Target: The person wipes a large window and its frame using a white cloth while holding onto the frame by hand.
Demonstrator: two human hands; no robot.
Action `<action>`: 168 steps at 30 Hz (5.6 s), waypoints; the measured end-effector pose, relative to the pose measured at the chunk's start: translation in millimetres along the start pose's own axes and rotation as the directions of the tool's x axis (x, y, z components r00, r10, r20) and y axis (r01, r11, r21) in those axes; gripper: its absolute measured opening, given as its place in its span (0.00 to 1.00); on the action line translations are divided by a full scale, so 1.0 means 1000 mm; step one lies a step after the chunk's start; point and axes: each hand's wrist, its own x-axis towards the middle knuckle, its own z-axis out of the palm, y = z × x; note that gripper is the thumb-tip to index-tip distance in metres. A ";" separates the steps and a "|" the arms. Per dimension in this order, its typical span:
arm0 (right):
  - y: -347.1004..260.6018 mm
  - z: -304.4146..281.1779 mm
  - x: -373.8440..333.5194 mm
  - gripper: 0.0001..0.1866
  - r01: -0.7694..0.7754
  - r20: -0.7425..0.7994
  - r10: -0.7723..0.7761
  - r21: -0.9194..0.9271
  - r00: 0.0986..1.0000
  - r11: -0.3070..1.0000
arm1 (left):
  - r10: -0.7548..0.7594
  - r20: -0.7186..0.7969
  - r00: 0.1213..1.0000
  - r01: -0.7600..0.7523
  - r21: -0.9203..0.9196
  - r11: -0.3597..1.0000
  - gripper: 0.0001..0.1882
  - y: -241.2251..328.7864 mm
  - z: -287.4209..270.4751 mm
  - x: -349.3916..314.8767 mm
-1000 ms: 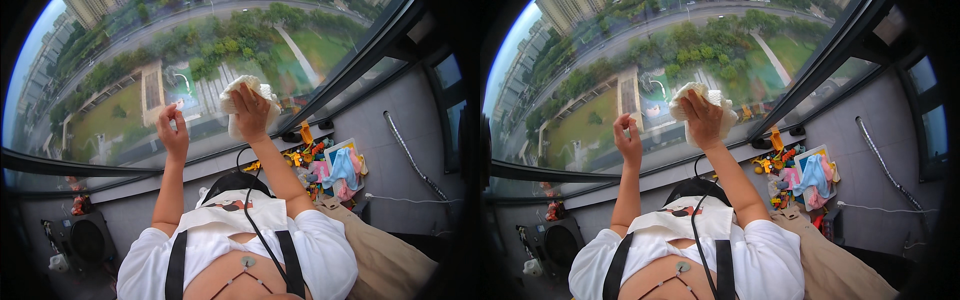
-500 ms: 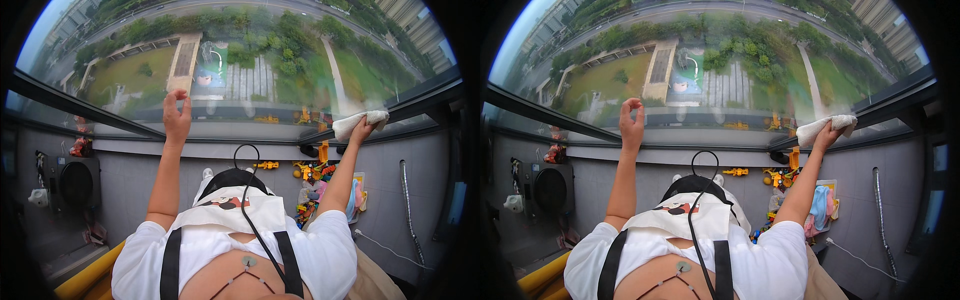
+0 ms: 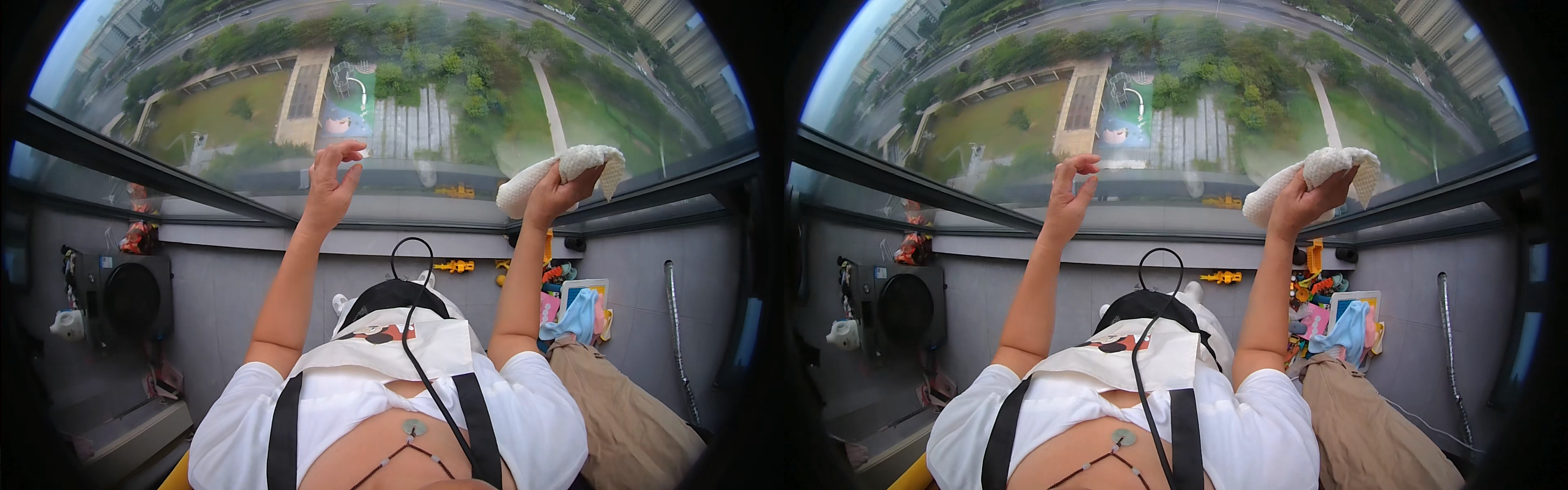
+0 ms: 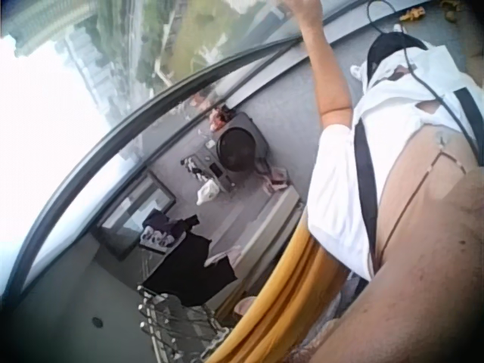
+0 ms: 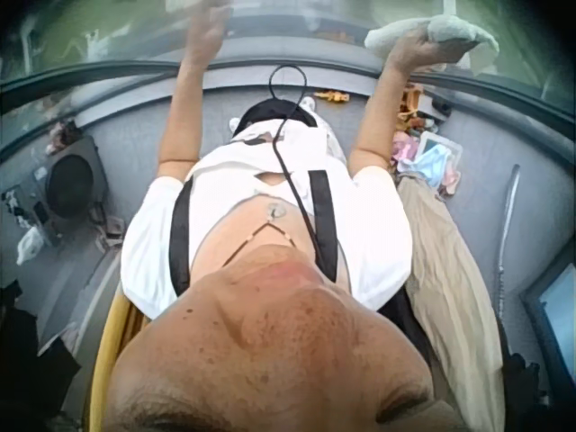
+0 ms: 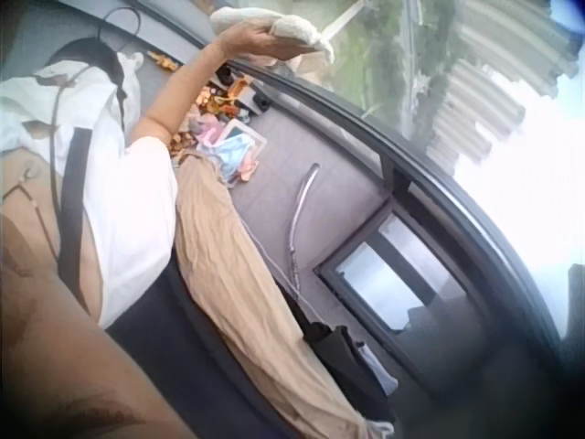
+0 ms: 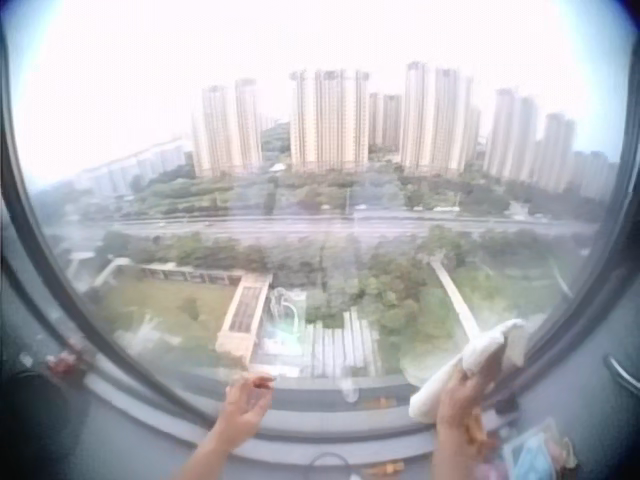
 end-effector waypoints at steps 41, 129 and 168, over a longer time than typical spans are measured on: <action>-0.460 0.099 -0.035 0.35 0.424 0.139 -0.501 0.372 0.854 0.826 | -0.173 -0.480 0.860 0.292 0.185 0.939 0.13 -0.092 -0.270 -0.118; -0.798 0.131 -0.255 0.28 -0.624 0.412 0.490 0.310 0.768 0.717 | -0.061 -0.366 0.929 -0.075 -0.346 0.935 0.08 -0.355 -0.763 -0.081; -0.901 0.195 -0.246 0.31 -0.143 0.401 -0.018 0.368 0.916 0.919 | -0.227 -0.734 0.640 0.197 -0.128 0.972 0.08 -0.418 -0.861 -0.134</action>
